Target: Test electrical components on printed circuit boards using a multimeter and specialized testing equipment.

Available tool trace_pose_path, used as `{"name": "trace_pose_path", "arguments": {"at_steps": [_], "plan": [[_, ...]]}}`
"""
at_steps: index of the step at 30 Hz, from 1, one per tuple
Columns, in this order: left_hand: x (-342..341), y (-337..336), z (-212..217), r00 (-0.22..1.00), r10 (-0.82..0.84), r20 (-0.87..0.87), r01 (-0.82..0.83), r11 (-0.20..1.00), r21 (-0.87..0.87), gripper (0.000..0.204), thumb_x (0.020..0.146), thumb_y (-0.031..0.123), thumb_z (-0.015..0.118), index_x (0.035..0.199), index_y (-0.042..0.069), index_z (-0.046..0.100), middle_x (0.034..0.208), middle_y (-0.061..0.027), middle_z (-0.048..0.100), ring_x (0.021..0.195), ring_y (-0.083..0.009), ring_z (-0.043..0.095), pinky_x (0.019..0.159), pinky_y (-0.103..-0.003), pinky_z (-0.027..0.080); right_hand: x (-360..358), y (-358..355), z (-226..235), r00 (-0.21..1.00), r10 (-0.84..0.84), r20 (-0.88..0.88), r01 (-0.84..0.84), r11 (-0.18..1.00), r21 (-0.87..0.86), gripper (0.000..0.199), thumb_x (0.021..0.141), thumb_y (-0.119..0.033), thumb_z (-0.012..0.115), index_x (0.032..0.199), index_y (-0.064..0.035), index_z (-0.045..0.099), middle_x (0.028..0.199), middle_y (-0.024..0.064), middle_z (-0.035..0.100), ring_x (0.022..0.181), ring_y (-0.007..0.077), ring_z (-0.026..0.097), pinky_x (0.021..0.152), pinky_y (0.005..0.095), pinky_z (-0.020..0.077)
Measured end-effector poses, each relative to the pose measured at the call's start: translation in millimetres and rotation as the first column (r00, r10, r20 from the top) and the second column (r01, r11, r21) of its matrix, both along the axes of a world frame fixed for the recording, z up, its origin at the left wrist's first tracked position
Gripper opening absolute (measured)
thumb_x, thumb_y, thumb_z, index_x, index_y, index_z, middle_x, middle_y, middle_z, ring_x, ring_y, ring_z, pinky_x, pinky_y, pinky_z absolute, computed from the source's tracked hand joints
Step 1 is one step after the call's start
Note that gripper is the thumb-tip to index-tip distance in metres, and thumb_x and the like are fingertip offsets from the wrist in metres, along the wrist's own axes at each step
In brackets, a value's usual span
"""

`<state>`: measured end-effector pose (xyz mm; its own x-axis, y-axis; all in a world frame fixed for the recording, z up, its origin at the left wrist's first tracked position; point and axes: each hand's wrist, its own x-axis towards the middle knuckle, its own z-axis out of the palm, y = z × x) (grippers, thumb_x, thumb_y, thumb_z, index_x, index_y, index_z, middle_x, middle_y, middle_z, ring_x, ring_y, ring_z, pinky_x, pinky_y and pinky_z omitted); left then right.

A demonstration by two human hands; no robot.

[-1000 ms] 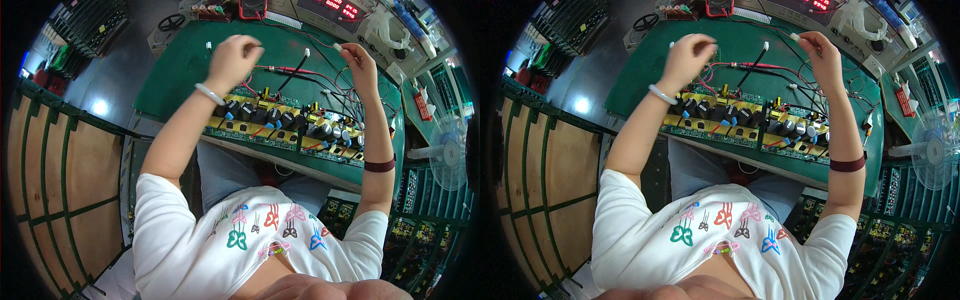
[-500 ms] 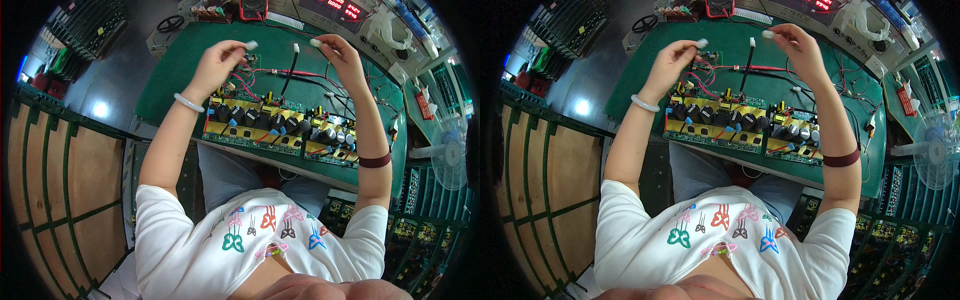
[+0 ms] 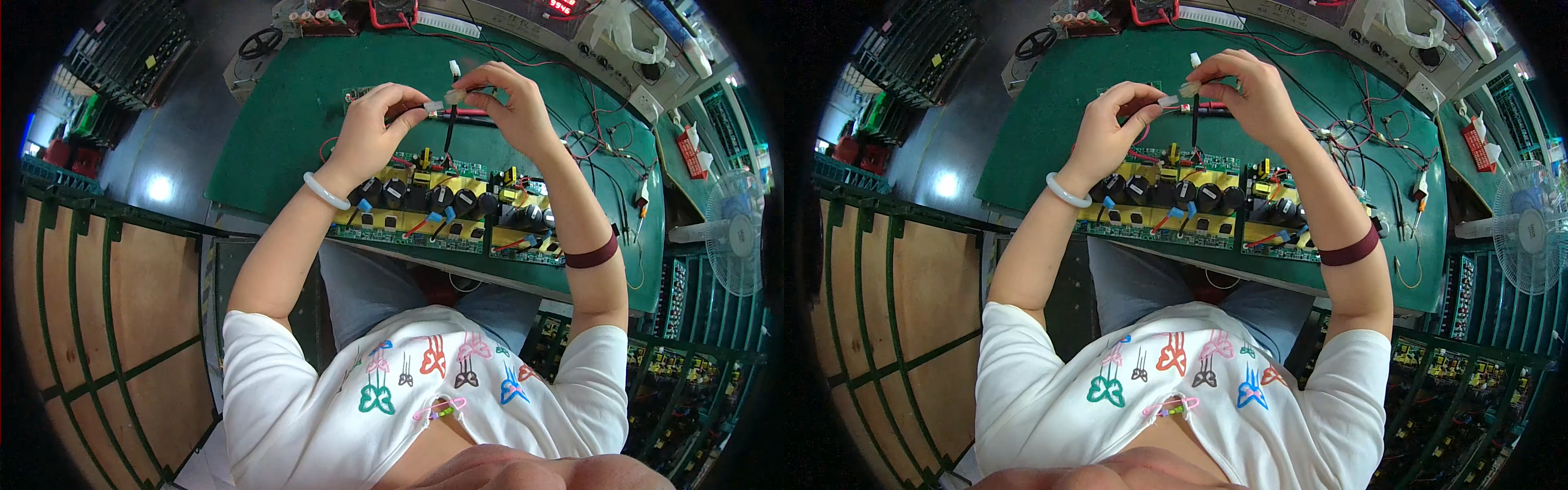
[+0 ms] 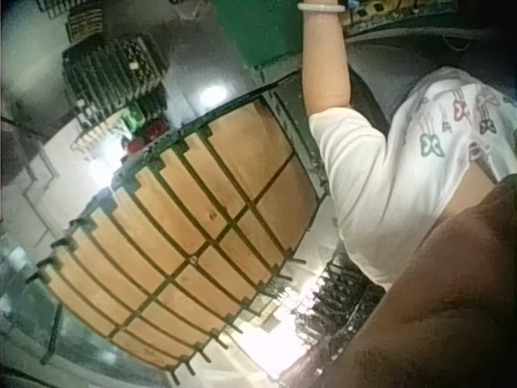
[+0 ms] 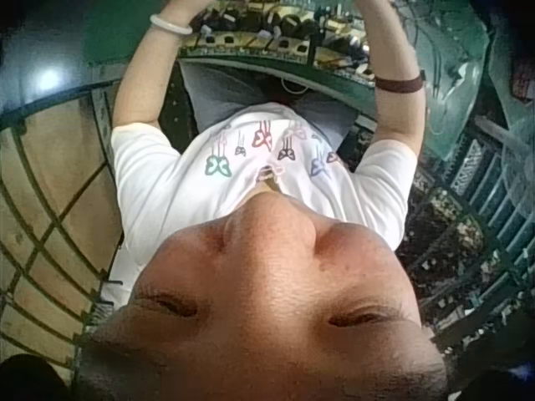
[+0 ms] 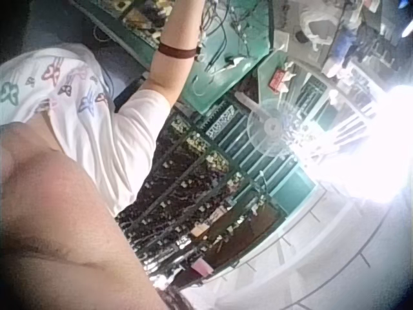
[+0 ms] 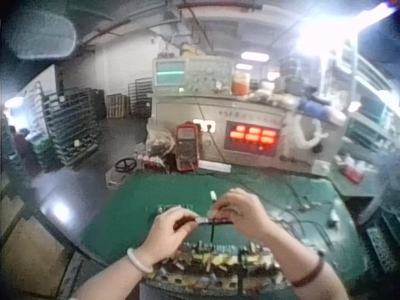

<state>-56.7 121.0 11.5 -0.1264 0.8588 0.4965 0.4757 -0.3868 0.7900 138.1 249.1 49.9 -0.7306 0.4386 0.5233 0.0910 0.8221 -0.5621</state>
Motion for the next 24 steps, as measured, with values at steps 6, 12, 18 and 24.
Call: {"name": "trace_pose_path", "arguments": {"at_steps": [6,12,18,24], "plan": [[-1,-1,0,1.0,0.031,0.006,-0.031,0.999,-0.015,0.017,0.092,0.011,0.07,0.105,0.0,0.068,0.097,-0.0051,0.069,0.086,-0.0125,0.066,0.079,-0.026,0.053,-1,0,-6,1.0,0.014,0.01,-0.014,0.999,-0.035,0.022,0.083,0.006,0.067,0.103,-0.0019,0.07,0.094,0.0073,0.066,0.09,0.0199,0.064,0.083,0.0311,0.0514],[-1,1,-3,0.999,0.033,0.007,-0.033,0.999,-0.019,0.016,0.092,0.011,0.071,0.104,0.001,0.07,0.095,-0.0041,0.069,0.084,-0.0113,0.065,0.077,-0.026,0.053,-2,-4,-9,1.0,-0.025,-0.018,0.025,1.0,-0.006,0.022,0.083,0.006,0.067,0.103,-0.002,0.071,0.094,0.0078,0.068,0.089,0.0202,0.065,0.081,0.0309,0.052],[-2,0,-4,0.999,0.035,0.003,-0.035,0.999,-0.025,0.016,0.091,0.011,0.071,0.103,0.001,0.071,0.094,-0.0041,0.07,0.083,-0.0112,0.065,0.076,-0.025,0.052,-2,-7,-12,0.999,-0.027,-0.045,0.027,1.0,0.003,0.02,0.081,0.003,0.071,0.1,-0.003,0.073,0.091,0.0088,0.069,0.085,0.0223,0.067,0.078,0.0327,0.0528],[0,1,-6,0.999,0.033,0.011,-0.032,0.999,-0.013,0.014,0.091,0.009,0.072,0.102,0.001,0.071,0.092,-0.004,0.07,0.083,-0.0107,0.064,0.076,-0.025,0.052,-2,-11,-12,0.998,-0.043,-0.046,0.043,0.999,-0.021,0.019,0.08,-0.001,0.074,0.099,-0.0043,0.074,0.09,0.0098,0.069,0.083,0.0239,0.068,0.075,0.0338,0.053]]}}
